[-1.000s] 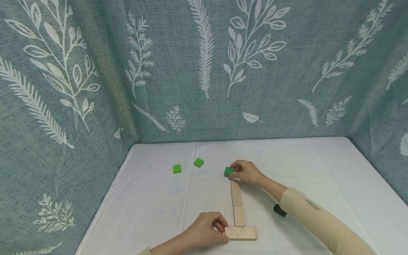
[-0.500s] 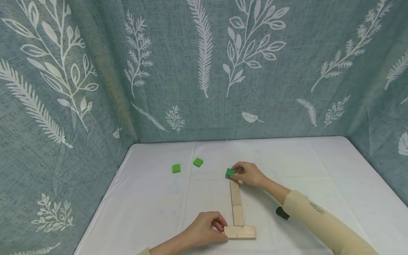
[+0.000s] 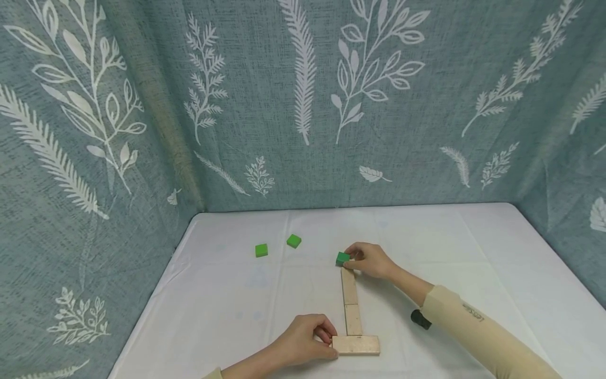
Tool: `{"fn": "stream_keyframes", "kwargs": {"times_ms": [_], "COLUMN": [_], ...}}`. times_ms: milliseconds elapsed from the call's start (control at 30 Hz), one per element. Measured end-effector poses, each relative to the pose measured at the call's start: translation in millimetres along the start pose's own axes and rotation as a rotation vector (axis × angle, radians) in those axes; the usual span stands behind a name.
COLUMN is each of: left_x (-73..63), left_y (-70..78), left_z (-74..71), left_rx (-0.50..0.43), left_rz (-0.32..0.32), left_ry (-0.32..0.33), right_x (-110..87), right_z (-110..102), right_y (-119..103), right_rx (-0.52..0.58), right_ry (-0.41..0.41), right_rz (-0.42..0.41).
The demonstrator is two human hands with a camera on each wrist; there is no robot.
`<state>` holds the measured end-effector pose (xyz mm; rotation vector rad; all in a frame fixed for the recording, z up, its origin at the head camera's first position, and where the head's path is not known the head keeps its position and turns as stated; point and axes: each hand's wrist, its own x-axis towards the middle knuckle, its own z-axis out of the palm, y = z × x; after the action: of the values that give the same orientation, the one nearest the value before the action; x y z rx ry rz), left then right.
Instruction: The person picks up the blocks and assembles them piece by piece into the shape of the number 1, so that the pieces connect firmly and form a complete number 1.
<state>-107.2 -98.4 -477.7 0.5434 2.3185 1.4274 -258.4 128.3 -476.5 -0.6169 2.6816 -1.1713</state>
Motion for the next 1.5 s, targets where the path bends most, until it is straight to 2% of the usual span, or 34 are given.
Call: {"fn": "stream_keyframes", "kwargs": {"times_ms": [600, 1033, 1500], "left_x": [0.0, 1.0, 1.0], "left_y": [-0.9, 1.3, 0.2], "left_z": [-1.1, -0.3, -0.4], "left_rx": [-0.001, -0.014, -0.013], "left_rz": [0.009, -0.024, -0.023], "left_ry": [-0.002, -0.003, -0.007], "right_x": [-2.5, -3.4, -5.6], "right_z": [5.4, 8.3, 9.9], "right_y": [-1.2, -4.0, -2.4], "right_rx": [0.015, 0.036, 0.034], "right_ry": [0.027, 0.061, 0.073], "right_rz": [0.015, 0.035, 0.016]}}
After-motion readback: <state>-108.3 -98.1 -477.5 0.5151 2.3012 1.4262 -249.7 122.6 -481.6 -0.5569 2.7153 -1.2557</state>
